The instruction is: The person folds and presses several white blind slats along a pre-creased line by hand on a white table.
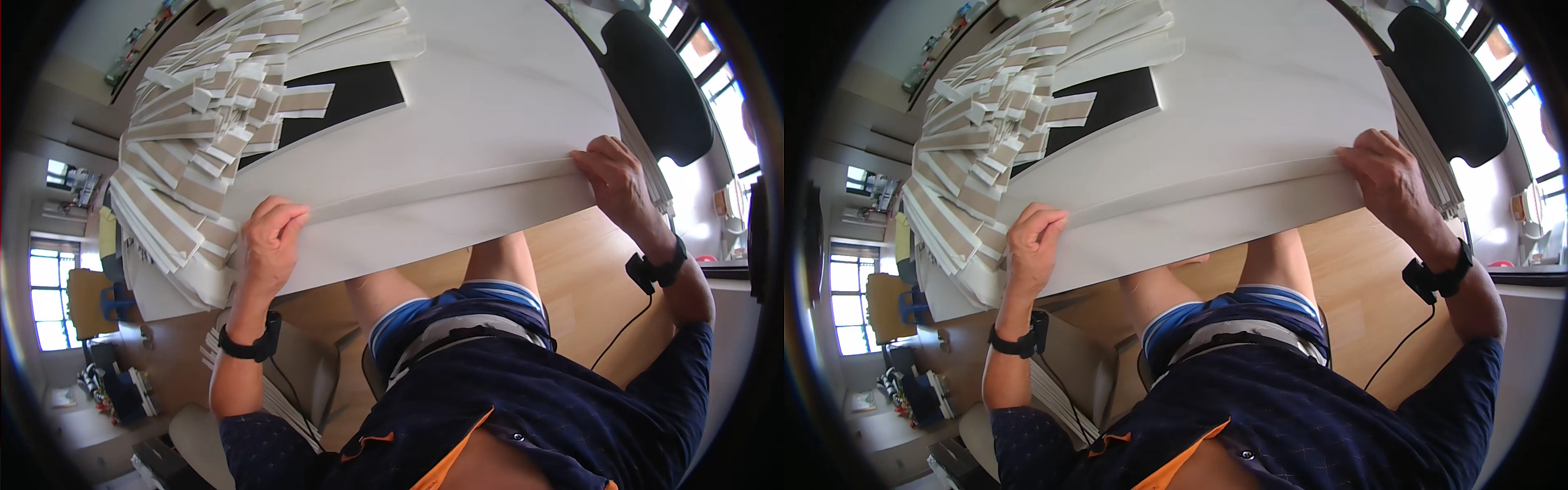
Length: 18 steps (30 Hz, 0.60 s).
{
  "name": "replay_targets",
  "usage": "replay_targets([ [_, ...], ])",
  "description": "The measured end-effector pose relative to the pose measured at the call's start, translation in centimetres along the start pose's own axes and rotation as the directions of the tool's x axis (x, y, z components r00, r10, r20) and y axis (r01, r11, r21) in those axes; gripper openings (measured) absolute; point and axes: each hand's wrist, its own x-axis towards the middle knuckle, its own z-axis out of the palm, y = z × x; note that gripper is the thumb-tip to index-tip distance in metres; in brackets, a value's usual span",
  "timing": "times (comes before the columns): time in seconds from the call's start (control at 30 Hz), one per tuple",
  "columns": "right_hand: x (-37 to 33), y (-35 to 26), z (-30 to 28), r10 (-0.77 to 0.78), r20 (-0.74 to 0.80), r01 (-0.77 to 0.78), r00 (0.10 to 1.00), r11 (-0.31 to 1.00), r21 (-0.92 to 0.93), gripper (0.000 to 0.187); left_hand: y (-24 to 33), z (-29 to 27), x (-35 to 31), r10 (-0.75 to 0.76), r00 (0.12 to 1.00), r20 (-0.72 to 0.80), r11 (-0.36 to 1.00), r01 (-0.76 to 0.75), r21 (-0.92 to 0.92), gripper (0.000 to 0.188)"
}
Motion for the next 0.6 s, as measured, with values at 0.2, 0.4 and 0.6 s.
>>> replay_targets([
  [0.2, -0.3, -1.1, -0.1, 0.058, 0.02, -0.057, 0.998, 0.997, -0.054, 0.024, 0.0, 0.7, -0.8, 0.078, 0.993, -0.09, 0.996, -0.073, 0.051, 0.017],
  [0.4, -1.0, -2.6, -1.0, 0.083, 0.095, -0.072, 0.992, 0.991, -0.112, 0.03, 0.6, 0.8, -1.6, 0.195, 0.977, -0.085, 0.942, -0.163, 0.294, 0.023],
  [0.6, -3.1, -2.9, -0.9, 0.137, 0.177, -0.116, 0.975, 0.985, -0.126, 0.075, 2.9, -0.1, -5.1, 0.059, 0.989, 0.138, 0.929, -0.105, 0.356, 0.077],
])
